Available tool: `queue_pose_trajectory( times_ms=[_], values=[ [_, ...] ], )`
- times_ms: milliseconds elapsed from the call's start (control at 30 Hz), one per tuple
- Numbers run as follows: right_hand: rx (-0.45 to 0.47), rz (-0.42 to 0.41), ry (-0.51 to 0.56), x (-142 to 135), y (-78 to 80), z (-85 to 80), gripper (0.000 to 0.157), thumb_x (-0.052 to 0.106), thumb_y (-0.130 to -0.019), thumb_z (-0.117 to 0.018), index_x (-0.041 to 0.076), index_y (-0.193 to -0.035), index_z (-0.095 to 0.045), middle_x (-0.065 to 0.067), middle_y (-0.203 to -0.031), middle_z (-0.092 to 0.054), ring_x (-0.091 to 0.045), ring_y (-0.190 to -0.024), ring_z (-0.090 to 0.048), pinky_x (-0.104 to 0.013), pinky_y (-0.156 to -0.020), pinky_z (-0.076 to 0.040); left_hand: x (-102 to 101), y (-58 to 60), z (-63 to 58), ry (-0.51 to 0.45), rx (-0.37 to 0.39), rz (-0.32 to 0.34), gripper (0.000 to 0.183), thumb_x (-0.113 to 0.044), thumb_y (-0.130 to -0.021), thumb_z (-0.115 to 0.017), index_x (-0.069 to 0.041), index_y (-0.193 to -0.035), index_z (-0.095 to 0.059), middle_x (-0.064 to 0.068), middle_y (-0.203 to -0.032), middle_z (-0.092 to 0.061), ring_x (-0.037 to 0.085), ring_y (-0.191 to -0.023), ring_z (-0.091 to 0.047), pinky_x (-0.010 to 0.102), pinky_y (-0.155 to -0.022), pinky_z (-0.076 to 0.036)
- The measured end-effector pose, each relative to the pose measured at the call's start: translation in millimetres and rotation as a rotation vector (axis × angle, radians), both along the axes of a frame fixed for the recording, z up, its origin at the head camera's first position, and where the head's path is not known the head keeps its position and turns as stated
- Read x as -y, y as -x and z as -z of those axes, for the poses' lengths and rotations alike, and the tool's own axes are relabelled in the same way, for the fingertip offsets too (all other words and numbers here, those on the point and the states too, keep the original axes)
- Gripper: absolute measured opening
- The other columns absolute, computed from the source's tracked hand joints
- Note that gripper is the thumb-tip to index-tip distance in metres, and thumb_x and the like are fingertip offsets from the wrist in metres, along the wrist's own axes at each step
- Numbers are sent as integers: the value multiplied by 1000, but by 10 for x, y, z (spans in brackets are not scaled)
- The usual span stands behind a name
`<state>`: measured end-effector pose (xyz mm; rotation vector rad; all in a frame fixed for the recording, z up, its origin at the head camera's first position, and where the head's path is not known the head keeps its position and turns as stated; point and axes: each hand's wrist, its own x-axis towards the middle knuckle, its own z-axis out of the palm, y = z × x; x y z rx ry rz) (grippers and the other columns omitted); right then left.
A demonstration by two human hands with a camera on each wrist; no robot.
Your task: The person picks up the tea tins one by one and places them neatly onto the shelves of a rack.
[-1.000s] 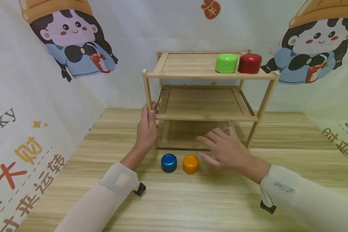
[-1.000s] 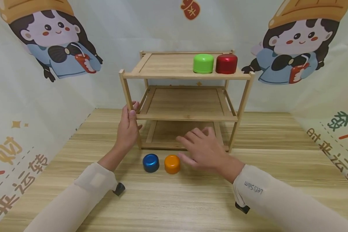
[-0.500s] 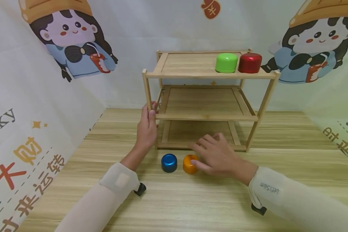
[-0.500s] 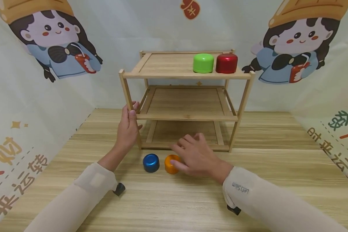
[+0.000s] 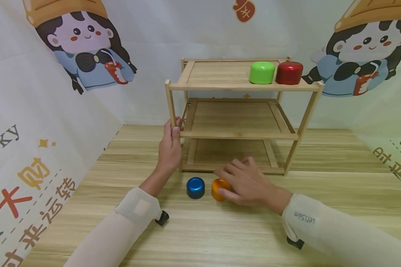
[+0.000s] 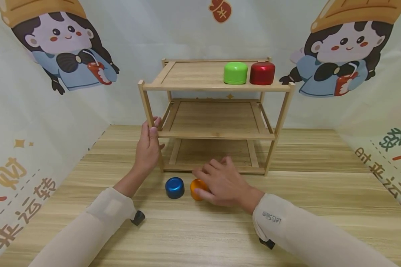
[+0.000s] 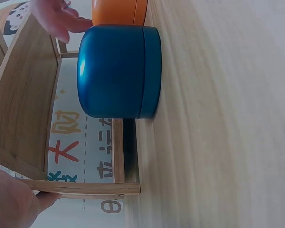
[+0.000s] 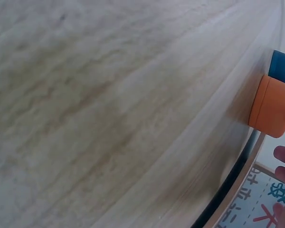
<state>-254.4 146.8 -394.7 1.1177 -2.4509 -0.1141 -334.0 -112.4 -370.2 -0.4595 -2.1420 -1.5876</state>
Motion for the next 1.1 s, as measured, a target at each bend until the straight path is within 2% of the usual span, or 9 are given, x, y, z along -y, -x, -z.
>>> queue_pose_trajectory(
  times_ms=[167, 400, 667, 800, 900, 1000, 1100],
  values=[
    [10, 0, -17, 10, 3, 43, 52, 58, -102, -46, 24, -137, -62, 0, -121, -70, -23, -110, -59, -52, -92, -41, -9, 3, -4, -2, -4, 2, 48, -41, -112, -27, -17, -152, -37, 14, -151, -53, 29, -129, -54, 60, -89, -55],
    [35, 5, -23, 24, 1, 87, 52, 60, -102, -45, 25, -137, -61, 0, -123, -70, -23, -114, -59, -53, -94, -40, -24, 7, -7, 17, -21, -12, 46, -37, -113, -27, -15, -151, -38, 14, -150, -54, 26, -126, -56, 42, -81, -55],
    [62, 13, -27, 40, -11, 114, 52, 61, -101, -47, 25, -137, -60, 0, -122, -69, -24, -113, -58, -52, -93, -40, -22, 4, -2, 10, -24, -5, 46, -37, -113, -27, -15, -151, -38, 15, -149, -54, 25, -126, -56, 40, -80, -54],
    [77, 10, -32, 42, -18, 125, 52, 60, -102, -46, 25, -138, -60, 0, -121, -69, -23, -112, -58, -52, -95, -39, -22, 5, -1, 0, -26, 0, 45, -37, -113, -27, -14, -151, -38, 16, -148, -54, 26, -125, -56, 48, -81, -55],
    [82, 6, -34, 45, -24, 135, 52, 60, -102, -45, 25, -139, -60, 1, -119, -69, -22, -111, -57, -51, -95, -39, -18, 9, 0, 1, -24, -5, 45, -36, -113, -27, -14, -151, -38, 16, -147, -55, 25, -125, -56, 46, -81, -55],
    [82, 3, -34, 51, -28, 143, 52, 60, -102, -46, 26, -138, -60, 1, -118, -69, -21, -111, -57, -50, -94, -40, -16, 3, -2, 13, -20, -17, 45, -37, -113, -27, -16, -151, -38, 14, -145, -57, 25, -124, -56, 37, -78, -54],
    [81, 1, -36, 55, -32, 154, 52, 60, -102, -47, 26, -138, -60, 2, -118, -69, -21, -113, -57, -50, -94, -39, -14, -2, -1, 17, -15, -22, 45, -38, -113, -26, -17, -150, -39, 13, -143, -58, 25, -123, -56, 37, -78, -54]
  ],
)
